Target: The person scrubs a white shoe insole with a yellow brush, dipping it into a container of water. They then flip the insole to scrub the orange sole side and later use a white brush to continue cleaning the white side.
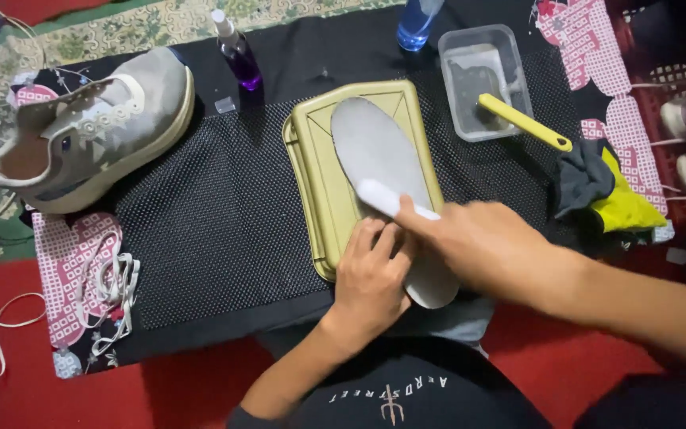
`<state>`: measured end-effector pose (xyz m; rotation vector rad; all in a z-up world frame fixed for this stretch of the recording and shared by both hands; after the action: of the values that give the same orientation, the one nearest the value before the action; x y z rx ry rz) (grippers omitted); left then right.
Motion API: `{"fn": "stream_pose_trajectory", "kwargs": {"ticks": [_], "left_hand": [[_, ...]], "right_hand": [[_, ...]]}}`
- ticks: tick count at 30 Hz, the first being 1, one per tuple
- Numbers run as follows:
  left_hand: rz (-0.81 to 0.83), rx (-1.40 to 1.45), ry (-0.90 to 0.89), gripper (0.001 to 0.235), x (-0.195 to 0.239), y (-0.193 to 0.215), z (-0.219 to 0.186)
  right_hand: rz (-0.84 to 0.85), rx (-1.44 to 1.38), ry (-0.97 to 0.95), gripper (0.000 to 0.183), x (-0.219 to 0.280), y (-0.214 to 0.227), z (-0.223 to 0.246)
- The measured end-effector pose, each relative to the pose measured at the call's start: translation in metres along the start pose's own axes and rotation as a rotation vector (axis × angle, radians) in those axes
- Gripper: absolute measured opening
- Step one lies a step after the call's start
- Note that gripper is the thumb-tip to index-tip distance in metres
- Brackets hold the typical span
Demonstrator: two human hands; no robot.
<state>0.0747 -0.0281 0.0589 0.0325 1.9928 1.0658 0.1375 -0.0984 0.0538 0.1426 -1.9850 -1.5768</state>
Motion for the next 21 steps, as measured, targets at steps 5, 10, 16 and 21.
{"fn": "stream_pose_trajectory", "kwargs": {"ticks": [5,10,16,21], "left_hand": [[-0.018,0.011,-0.014,0.041,-0.007,0.008,-0.003],[-0.017,-0.002,-0.011,0.044,-0.003,0.005,-0.002],[-0.005,0.016,-0.002,0.044,-0.005,0.004,-0.001],[0.003,0.005,-0.005,0.04,-0.007,0.007,-0.002]], "right_hand": [[-0.044,-0.009,0.012,0.06,-0.038,-0.004,0.004],[-0.151,0.0,0.026,0.061,-0.052,0.021,0.014],[0.082,0.061,0.003,0.061,-0.001,-0.002,-0.006],[-0.152,0.02,0.024,0.073,-0.068,0.011,0.0]]}}
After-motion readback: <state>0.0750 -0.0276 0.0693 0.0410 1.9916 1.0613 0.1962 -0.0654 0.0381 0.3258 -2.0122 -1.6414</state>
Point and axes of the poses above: each hand's wrist, its own x-axis away from the middle knuckle, its own y-axis out of the back of the hand, z = x × y, the point moved 10 cm from there along -x, towards the middle knuckle, and after that the axes turned 10 degrees about -y, right-handed, at the moved point
